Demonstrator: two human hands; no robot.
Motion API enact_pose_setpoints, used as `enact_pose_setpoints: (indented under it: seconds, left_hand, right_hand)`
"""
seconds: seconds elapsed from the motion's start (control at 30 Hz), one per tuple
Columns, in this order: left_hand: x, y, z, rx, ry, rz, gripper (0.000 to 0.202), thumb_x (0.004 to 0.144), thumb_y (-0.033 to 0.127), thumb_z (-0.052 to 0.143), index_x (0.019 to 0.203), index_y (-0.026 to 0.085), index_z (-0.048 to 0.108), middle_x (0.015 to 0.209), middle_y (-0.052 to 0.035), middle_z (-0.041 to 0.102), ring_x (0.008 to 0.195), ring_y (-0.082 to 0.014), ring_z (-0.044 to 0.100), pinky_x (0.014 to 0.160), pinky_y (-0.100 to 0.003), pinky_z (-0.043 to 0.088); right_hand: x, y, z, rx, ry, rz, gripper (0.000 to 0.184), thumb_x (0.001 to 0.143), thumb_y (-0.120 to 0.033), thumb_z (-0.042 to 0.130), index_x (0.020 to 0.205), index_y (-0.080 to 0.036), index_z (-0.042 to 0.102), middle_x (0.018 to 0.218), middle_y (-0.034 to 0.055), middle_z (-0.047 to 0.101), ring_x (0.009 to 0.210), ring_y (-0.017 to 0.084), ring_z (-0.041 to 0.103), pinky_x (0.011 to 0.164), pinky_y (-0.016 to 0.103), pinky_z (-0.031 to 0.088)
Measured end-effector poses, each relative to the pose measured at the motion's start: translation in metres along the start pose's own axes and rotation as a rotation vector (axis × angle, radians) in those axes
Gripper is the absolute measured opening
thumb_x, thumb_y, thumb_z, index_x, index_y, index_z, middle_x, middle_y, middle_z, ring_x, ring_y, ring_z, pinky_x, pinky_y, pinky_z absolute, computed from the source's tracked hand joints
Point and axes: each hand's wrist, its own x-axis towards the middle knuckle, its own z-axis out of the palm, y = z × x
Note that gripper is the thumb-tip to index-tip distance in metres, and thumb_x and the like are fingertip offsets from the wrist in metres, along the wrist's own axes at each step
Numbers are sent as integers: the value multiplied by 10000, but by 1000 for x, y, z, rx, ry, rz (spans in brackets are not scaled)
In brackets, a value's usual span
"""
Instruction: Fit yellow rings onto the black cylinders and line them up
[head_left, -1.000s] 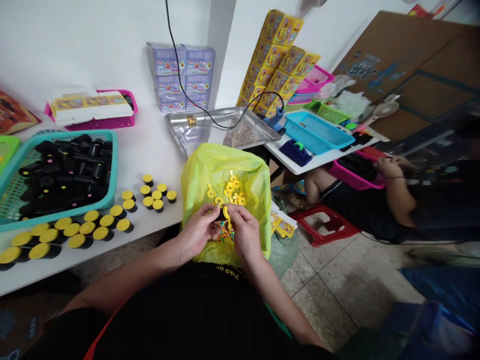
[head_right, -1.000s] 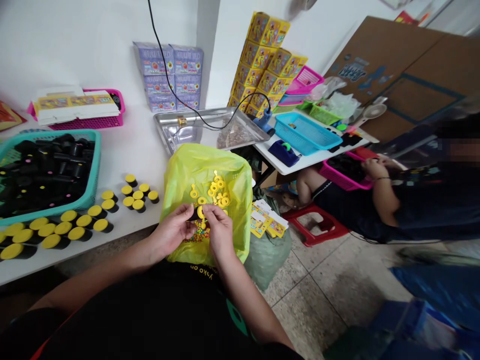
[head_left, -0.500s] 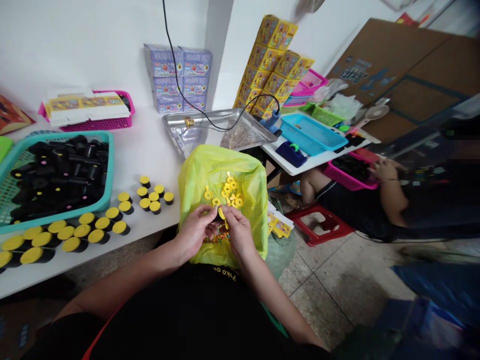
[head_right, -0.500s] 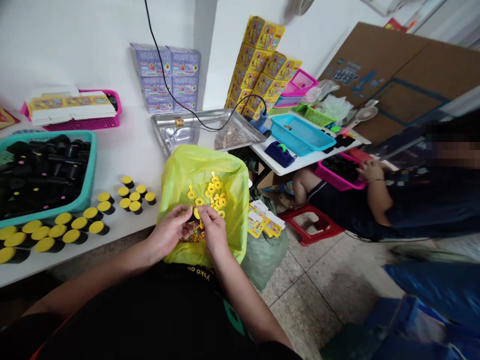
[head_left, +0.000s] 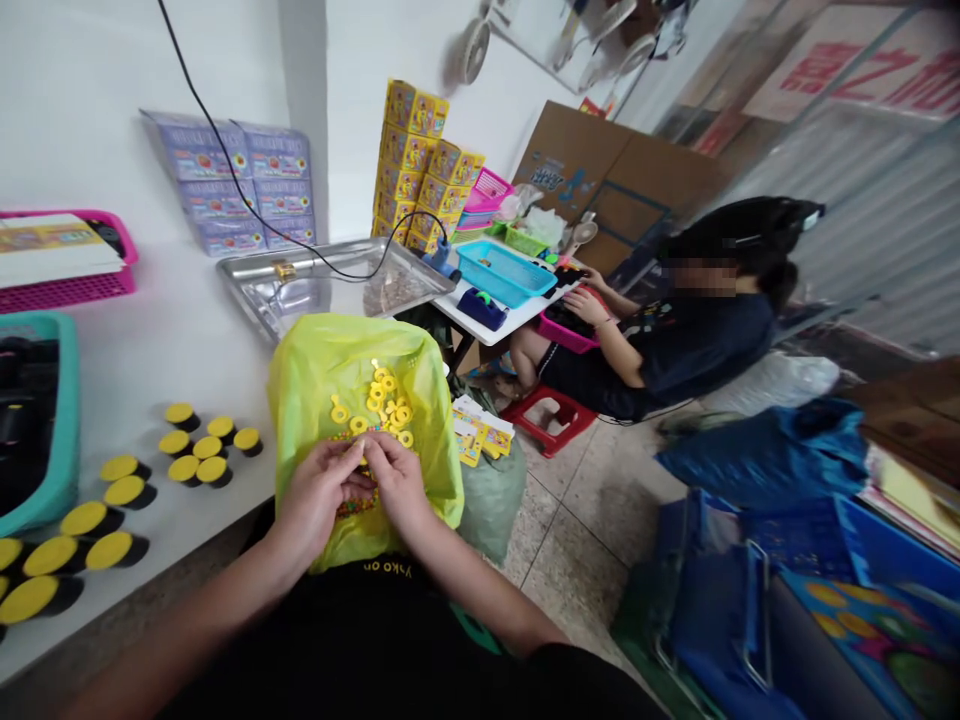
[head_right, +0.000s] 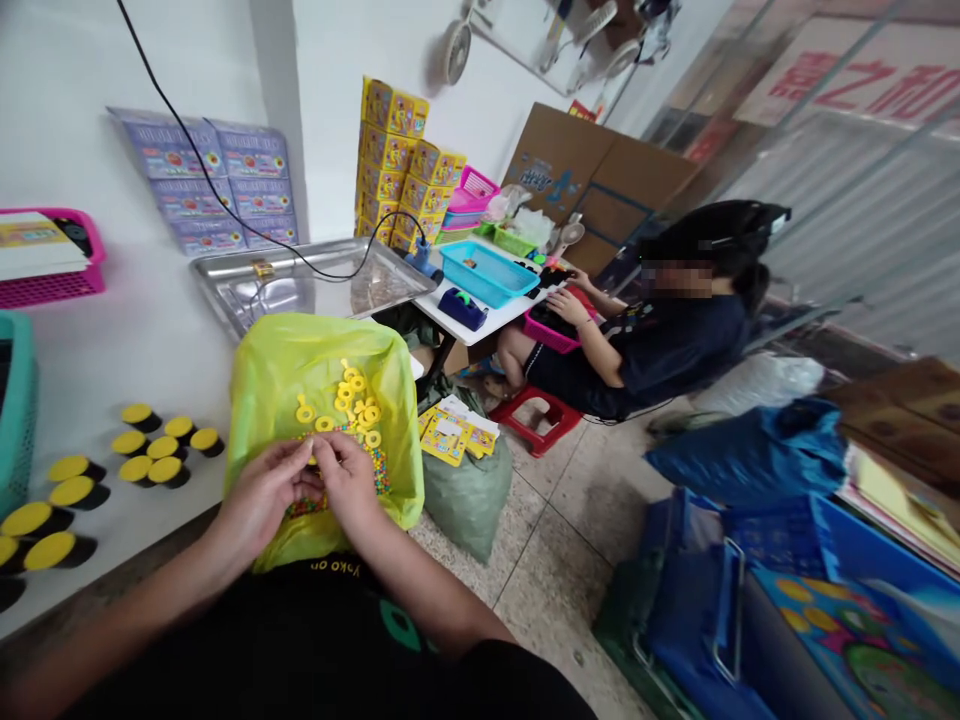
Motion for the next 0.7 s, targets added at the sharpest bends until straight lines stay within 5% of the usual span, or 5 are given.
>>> enact_pose_setpoints:
  seconds: [0.2,0.43,0.7]
  left_hand:
    - [-5,1,2,85,-105,-15,569,681,612,837,898,159,569,660,-2,653,542,-150,630,472,-231,499]
    - [-9,-4,5,156,31,147,528,703,610,819,841,189,531,547,54,566,386,-63,438,331,-148,257]
    - [-6,-15,1,165,0,214,502,762,568,797,749,191,467,524,82,473,383,-25,348,354,-148,207]
  right_hand:
    - [-1,-12,0,95,72,7,200,827,-411,663,791,-225,725,750,-2,659,725,174,584,712,302,453]
    - [-2,-16,5,400,91,118,136,711,-360,766,706,-229,730,700,-18,653,677,160,543,688,297,437]
    - [0,-10,4,412,124,156,76,648,-305,756,642,-231,743,669,-14,654,688,171,544,730,311,427]
